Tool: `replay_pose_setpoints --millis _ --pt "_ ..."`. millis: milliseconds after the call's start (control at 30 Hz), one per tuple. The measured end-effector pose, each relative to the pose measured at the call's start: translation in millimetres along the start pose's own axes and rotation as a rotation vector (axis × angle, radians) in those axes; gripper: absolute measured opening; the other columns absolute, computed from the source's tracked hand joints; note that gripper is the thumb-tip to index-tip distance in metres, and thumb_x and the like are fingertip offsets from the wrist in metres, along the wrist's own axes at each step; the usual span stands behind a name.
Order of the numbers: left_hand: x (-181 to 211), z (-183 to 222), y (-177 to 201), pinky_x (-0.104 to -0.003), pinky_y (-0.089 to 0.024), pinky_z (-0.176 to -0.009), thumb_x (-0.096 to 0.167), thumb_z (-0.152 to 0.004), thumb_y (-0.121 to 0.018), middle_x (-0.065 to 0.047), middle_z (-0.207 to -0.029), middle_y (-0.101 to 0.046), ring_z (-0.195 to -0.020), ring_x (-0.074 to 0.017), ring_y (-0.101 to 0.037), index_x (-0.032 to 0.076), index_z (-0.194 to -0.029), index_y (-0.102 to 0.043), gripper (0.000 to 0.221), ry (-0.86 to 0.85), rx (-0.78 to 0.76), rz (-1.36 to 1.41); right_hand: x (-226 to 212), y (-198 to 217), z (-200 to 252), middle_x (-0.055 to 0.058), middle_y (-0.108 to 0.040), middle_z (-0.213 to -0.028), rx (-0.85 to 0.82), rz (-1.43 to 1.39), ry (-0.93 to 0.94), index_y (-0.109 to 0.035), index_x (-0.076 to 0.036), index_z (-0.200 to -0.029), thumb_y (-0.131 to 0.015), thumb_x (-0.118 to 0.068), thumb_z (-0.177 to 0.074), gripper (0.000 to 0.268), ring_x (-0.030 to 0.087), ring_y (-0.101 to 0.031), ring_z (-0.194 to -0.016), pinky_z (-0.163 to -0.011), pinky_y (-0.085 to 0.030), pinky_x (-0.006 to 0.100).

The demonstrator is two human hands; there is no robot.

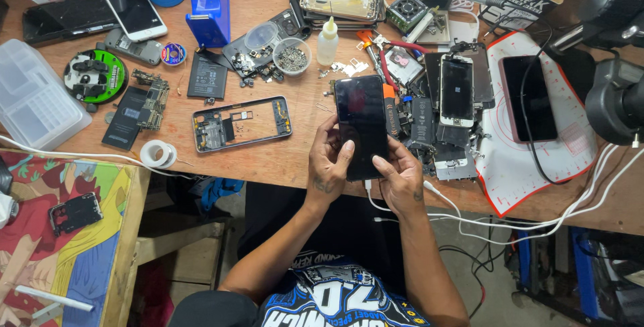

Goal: The person uses a white plastic tool to pry open the side of a black smartphone. They then connect a white charging cable to the phone, which displays a charging icon on the screen. The person continues to manipulate the phone's edges and screen while it remains connected to the power source.

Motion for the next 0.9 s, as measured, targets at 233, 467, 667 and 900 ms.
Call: replay_pose_setpoints --millis 233,467,667,900 --pt "4.3 -0.5 -1.5 -0.027 -0.056 -0.092 0.004 -0.101 -0.057 -0.012 -0.115 -0.064 -0.103 -0.0152 -0.066 -0.003 -0.151 -0.038 0.054 -0.021 -0.009 0.01 -2.0 -3.1 0.5 0.018 -0.064 -0.132 -0.009 -0.019 0.001 -0.051 0.009 -0.144 -0.064 0.005 -0.094 0.051 0.02 -0.063 -0.121 -0.109 -0.05 0.034" --pt "3.4 0.0 1.3 -0.026 -0.056 -0.081 0.005 -0.1 -0.059 -0.01 -0.107 -0.062 -0.091 -0.0123 -0.064 -0.002 -0.15 -0.041 0.054 0.016 0.015 -0.062 -2.1 -4.4 -0.2 0.018 -0.065 -0.129 -0.009 -0.034 -0.011 -0.051 0.009 -0.143 -0.064 0.005 -0.095 0.05 0.019 -0.063 -0.119 -0.108 -0.05 0.033" --pt "5.8 -0.4 0.9 -0.026 -0.058 -0.084 0.007 -0.1 -0.058 -0.009 -0.106 -0.064 -0.092 -0.0118 -0.066 -0.002 -0.149 -0.042 0.053 -0.005 0.007 -0.054 -2.3 -5.8 0.0 0.017 -0.065 -0.128 -0.016 -0.028 -0.015 -0.051 0.008 -0.142 -0.064 0.004 -0.095 0.049 0.019 -0.063 -0.12 -0.109 -0.05 0.033" --pt "6.1 -0.4 0.8 -0.027 -0.057 -0.086 0.006 -0.1 -0.059 -0.01 -0.109 -0.065 -0.095 -0.0126 -0.066 -0.002 -0.149 -0.041 0.053 0.0 0.003 -0.054 -2.9 -5.5 0.8 0.017 -0.065 -0.126 -0.006 -0.022 -0.012 -0.052 0.009 -0.141 -0.065 0.004 -0.095 0.049 0.02 -0.064 -0.117 -0.107 -0.052 0.034"
Point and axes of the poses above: each hand's wrist, its own z-axis away from the middle knuckle, its own y-axis out of the back of the hand, x = y × z, the point moved 10 cm from there along -z, towards the middle knuckle
